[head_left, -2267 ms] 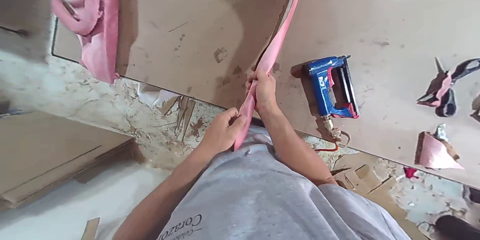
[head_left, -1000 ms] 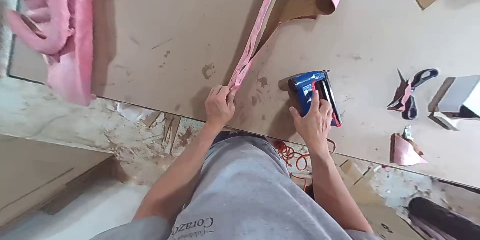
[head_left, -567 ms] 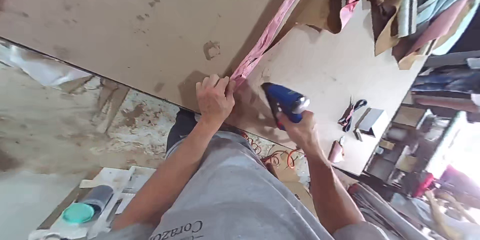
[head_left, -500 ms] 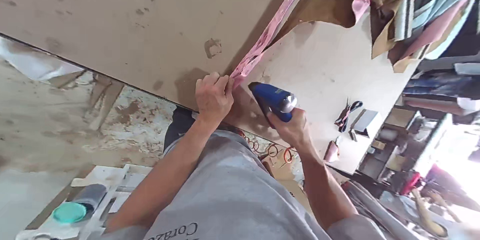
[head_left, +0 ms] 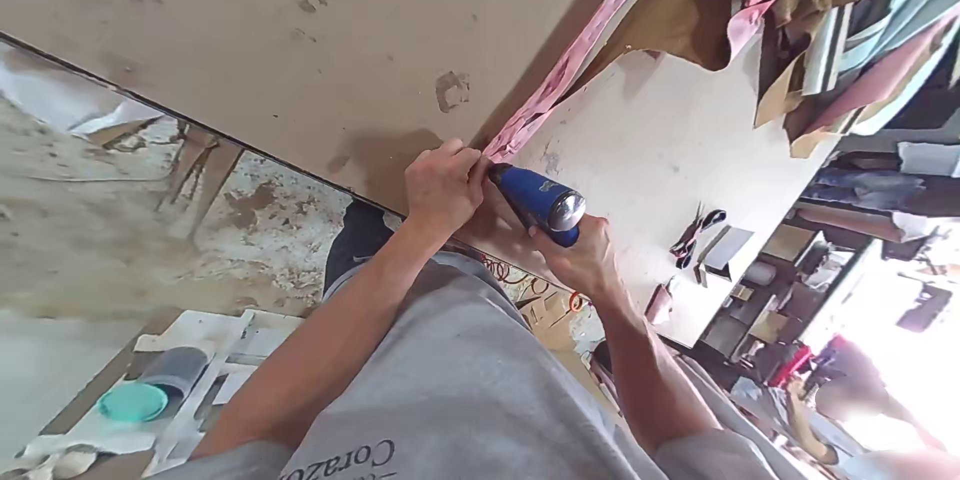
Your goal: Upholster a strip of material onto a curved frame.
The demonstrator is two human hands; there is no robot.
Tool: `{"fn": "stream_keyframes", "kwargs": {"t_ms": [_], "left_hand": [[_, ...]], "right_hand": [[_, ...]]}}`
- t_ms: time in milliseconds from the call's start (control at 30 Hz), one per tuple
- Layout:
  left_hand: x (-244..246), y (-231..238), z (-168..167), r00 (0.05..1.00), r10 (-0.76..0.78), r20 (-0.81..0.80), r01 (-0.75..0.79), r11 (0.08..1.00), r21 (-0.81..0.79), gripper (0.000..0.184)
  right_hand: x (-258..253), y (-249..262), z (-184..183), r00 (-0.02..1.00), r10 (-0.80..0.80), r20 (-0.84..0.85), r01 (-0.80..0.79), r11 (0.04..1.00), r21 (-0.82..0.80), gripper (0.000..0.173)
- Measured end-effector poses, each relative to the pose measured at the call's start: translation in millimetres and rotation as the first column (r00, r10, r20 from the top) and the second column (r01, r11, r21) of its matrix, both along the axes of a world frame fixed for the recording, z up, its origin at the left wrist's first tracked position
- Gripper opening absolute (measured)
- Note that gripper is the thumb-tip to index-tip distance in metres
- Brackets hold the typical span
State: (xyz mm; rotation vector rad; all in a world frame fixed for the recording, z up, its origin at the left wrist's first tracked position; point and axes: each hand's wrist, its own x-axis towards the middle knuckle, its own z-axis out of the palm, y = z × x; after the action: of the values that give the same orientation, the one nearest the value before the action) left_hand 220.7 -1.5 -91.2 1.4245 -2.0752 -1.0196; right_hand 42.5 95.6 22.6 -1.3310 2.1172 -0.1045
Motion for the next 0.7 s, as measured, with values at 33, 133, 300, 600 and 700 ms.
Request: {"fn": "stream_keyframes", "kwargs": {"t_ms": [33, 133, 300, 600, 700], "left_hand": [[3.8, -5.0, 2.8, 0.999, -0.041, 0.001, 0.041, 0.998, 0.04, 0.026], [11.4, -17.4, 7.2, 0.991, -0.134, 0.016, 0.131, 0.985, 0.111, 0.03], [16.0, -26.4, 12.2, 0.98, -0.197, 0.021, 0.192, 0.97, 0.149, 0.032], [10.0, 47.4, 23.5, 0.947, -0.16, 0.28, 0.162, 0.987, 0.016, 0.093], [2.4, 48.7, 17.5, 0.961, -0.103, 0.255, 0.144, 0.979, -0.145, 0.06]], "right_hand": [[4.0, 1.2, 0.8, 1.0, 0.005, 0.003, -0.005, 1.0, 0.005, 0.026], [14.1, 4.3, 3.7, 1.0, 0.026, 0.013, -0.027, 0.999, 0.04, 0.025], [18.4, 17.3, 9.2, 0.999, 0.001, -0.053, 0.001, 0.999, 0.039, 0.029], [-71.3, 43.9, -27.3, 0.91, -0.16, -0.382, 0.206, 0.975, 0.08, 0.066], [-52.1, 11.3, -21.7, 0.904, 0.123, -0.409, -0.177, 0.98, -0.096, 0.067]]}}
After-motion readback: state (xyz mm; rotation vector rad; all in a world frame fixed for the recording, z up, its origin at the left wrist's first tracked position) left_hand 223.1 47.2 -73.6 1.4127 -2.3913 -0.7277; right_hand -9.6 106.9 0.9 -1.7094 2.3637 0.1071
